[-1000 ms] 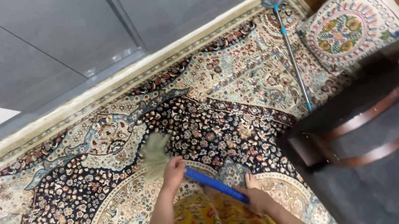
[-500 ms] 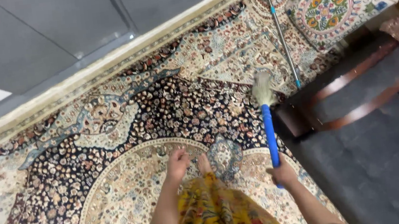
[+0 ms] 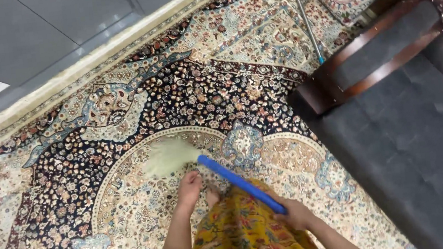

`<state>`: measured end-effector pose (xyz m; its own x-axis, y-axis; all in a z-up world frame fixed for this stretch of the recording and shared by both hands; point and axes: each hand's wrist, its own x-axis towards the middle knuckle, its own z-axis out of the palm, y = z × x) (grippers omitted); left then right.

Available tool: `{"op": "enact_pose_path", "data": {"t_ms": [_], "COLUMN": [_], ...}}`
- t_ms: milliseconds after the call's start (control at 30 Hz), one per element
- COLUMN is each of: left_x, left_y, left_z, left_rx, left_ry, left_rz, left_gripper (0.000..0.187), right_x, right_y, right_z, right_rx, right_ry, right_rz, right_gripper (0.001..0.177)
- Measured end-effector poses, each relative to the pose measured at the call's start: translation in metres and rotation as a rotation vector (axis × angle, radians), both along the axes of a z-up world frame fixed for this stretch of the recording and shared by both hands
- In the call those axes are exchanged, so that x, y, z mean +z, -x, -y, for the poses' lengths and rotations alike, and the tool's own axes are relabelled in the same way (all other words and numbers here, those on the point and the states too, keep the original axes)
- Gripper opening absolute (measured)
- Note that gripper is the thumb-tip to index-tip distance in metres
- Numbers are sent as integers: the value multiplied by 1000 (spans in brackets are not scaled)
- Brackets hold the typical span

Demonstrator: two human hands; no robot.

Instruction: Sweeping a carpeted floor with a handheld broom near furniture.

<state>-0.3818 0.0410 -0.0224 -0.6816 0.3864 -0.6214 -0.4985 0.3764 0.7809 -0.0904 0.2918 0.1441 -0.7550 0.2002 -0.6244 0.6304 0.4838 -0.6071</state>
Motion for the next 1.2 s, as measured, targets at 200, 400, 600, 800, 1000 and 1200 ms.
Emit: {"op": "enact_pose_path", "data": {"t_ms": [200,400,600,800,1000,1200], "left_x": [26,-1,-1,-17,8,15], "left_y": [-15,-27,-30,-41,-76,-83], "left_z": [-13,7,82,116,84,96], "left_rx": [-128,-251,-347,-475,-478,-431], "left_ry": [-23,-179,-95,-8,-83,-119], "left_rz": [-52,-152,-142,-159,-27,-67], "left_gripper": [31,29,29,30,33,36], "right_x": [-19,-66,-54,-29,-12,-27], "right_y": [-91,-80,-60,-133,-247,-247], "right_z": [1,55,197,255,282,245], "right_rx": [-314,-707,-567,-167,-570,-1378], "right_ry": [-293,-246,164,-34,-308,100], "right_rz": [252,266,458,-259,198,196], "right_gripper": [93,93,90,88,100,92]}}
